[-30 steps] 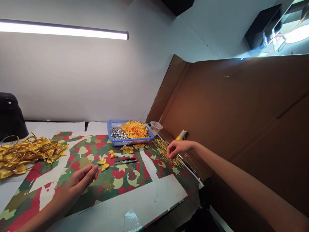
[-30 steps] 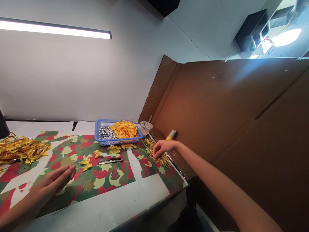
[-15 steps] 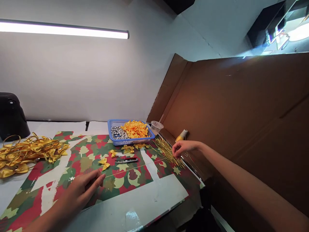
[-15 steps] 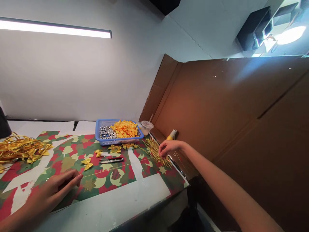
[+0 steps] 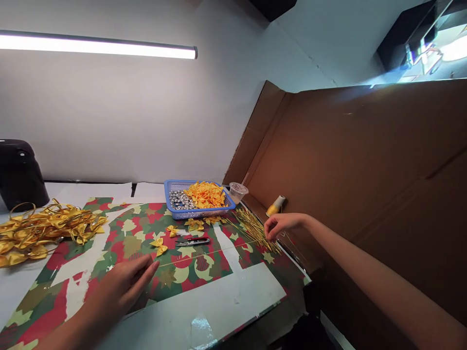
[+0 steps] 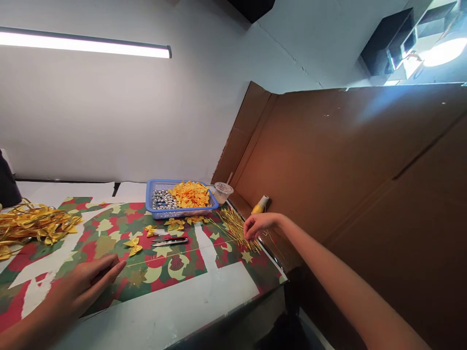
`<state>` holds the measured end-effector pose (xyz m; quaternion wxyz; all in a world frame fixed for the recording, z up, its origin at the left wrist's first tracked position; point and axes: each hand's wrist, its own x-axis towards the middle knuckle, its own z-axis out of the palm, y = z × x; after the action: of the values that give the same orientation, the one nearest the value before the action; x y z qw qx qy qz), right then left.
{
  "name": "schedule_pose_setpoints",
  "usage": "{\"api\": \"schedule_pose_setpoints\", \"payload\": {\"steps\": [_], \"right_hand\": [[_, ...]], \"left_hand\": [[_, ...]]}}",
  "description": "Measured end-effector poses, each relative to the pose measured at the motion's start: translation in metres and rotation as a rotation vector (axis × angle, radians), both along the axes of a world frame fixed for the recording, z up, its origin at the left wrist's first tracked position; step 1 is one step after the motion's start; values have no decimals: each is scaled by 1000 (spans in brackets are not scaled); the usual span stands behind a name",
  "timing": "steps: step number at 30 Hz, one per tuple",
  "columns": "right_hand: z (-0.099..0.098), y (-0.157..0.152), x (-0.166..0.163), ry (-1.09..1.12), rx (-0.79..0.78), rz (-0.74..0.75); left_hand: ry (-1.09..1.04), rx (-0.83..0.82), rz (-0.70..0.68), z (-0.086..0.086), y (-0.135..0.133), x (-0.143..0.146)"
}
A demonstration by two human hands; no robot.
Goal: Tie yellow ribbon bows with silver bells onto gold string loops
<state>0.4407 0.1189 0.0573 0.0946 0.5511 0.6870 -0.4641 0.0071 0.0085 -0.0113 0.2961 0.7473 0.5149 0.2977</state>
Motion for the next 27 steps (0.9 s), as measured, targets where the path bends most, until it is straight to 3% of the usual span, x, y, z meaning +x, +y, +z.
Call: {"api": "schedule_pose_setpoints", "payload": {"steps": [9, 18, 23, 27], "right_hand": [[-2, 2, 23, -62, 57, -34], [5, -6, 32, -47, 87, -73], [13, -13, 20, -18, 106, -80], [22, -22, -9, 6, 85, 1]], "left_hand": [[-65, 41, 40, 2, 0, 2], [21, 88, 25, -6, 8, -2], [-4, 170, 95, -7, 13, -6], [-44, 250, 94, -3, 13, -9]]}}
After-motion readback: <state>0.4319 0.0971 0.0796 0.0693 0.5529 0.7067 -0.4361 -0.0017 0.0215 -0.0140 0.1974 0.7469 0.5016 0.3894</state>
